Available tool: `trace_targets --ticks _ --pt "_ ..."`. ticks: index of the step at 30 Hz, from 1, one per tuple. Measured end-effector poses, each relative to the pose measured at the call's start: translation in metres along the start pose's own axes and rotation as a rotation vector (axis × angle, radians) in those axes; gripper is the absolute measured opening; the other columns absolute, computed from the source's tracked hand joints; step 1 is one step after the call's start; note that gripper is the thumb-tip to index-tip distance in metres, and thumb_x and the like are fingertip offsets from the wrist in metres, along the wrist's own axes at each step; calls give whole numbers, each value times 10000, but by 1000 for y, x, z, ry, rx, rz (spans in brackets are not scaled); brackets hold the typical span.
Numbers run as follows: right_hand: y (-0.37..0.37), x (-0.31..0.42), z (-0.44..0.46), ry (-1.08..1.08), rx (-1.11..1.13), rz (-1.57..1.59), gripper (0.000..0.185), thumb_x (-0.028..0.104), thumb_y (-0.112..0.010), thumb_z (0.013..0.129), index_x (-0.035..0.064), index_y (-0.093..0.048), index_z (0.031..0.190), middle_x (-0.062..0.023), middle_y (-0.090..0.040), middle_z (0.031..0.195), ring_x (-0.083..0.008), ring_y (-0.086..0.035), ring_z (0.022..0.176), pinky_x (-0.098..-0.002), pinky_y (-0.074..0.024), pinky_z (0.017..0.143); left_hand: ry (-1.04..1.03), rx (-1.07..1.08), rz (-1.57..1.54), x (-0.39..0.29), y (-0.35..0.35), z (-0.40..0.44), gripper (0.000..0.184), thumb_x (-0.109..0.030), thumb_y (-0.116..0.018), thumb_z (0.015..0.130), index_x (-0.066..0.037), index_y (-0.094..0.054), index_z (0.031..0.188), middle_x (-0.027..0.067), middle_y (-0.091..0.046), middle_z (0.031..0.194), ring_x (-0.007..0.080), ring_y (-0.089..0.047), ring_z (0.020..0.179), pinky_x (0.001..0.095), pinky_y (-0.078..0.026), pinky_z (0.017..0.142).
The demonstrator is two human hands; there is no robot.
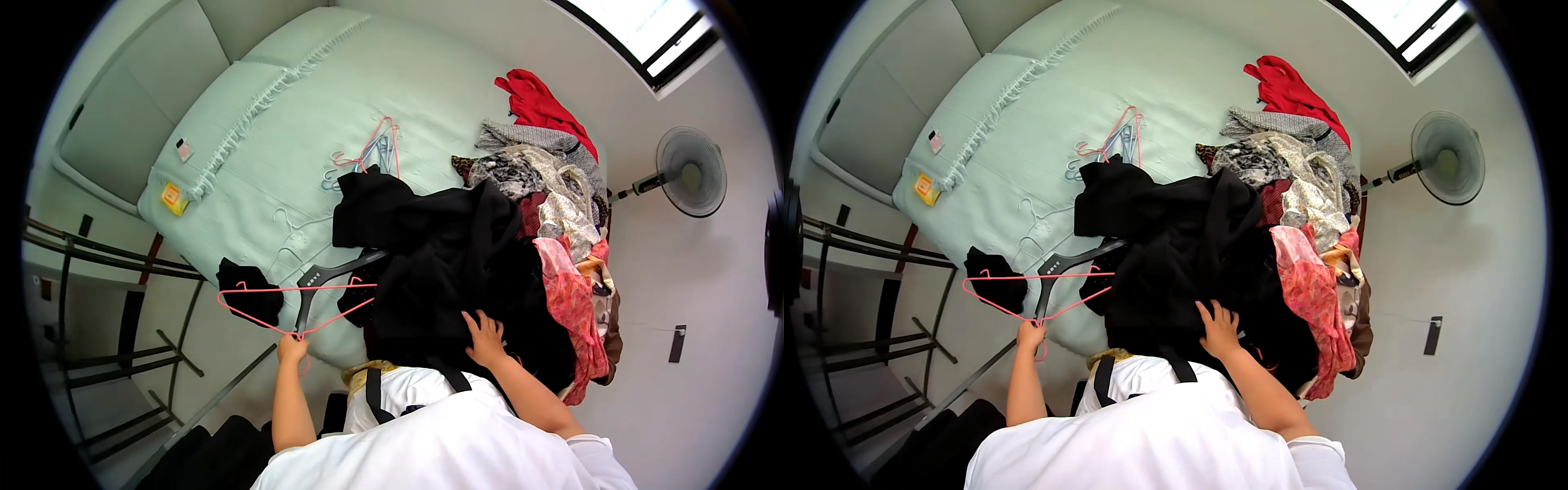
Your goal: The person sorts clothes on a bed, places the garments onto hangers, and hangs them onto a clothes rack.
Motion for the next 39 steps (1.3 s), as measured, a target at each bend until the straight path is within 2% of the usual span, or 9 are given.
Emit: trace_targets --ticks 12,13,16,21,24,26,27,31,39 --pt "22 6 0 18 -83 101 799 215 -719 629 152 -329 1324 -194 -319 1304 -343 -334 1167 -492 -224 978 -293 -485 -426 -41 85 -85 159 -93 -584 636 8 -518 740 125 -577 609 211 -599 558 332 -463 532" --pt "42 15 1 79 -205 267 776 238 -716 641 119 -339 1309 -195 -343 1289 -342 -347 1168 -484 -242 975 -292 -463 -505 -54 83 -94 202 -134 -608 617 3 -526 740 153 -563 637 314 -565 594 384 -443 577" --pt "106 25 5 176 -558 504 771 289 -715 661 44 -342 1290 -184 -370 1287 -331 -362 1186 -454 -272 973 -475 -465 -410 -109 79 -132 201 -141 -616 616 -3 -525 729 154 -557 626 305 -562 582 388 -435 559" --pt "216 67 -12 320 -649 144 762 336 -727 632 40 -397 1252 -172 -394 1280 -303 -355 1198 -455 -242 994 -626 -245 -289 -169 36 -168 326 -188 -643 604 24 -564 840 187 -583 689 325 -589 673 385 -455 618" --pt "170 61 8 335 -321 21 388 353 -673 702 73 -564 948 -84 -584 979 -270 -575 850 -410 -430 758 -662 -180 -253 -183 15 -184 533 -240 -681 589 59 -556 1013 209 -615 807 328 -606 773 380 -470 682" --pt "164 55 0 423 -425 41 258 318 -623 761 65 -573 766 -93 -602 808 -290 -583 687 -406 -444 613 -706 -98 -225 -190 -1 -189 602 -293 -723 583 73 -539 1024 195 -621 844 335 -605 780 380 -469 691" --pt "160 50 -1 435 -394 111 253 301 -606 775 56 -567 725 -106 -594 755 -302 -575 673 -409 -443 605 -744 -94 -175 -194 -1 -199 530 -283 -766 626 32 -541 988 103 -595 744 179 -577 669 307 -458 595" --pt "154 34 -12 459 -389 284 261 238 -582 796 20 -561 654 -139 -558 637 -328 -554 637 -400 -436 584 -529 418 -358 -185 -42 -189 363 -296 -683 782 -25 -530 968 56 -591 773 106 -565 684 265 -460 597" --pt "157 0 -35 392 -531 368 259 204 -602 786 12 -533 627 -140 -522 607 -328 -534 601 -403 -414 544 -404 563 -768 -198 -48 -170 371 -452 -546 844 -83 -534 880 34 -579 737 137 -583 651 284 -489 597"
Point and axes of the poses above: each hand's wrist, its own z-axis towards the middle knuckle, its own y-axis out of the back of the hand, x = y × z, the point moved 10 cm from there along z, towards the middle knuckle
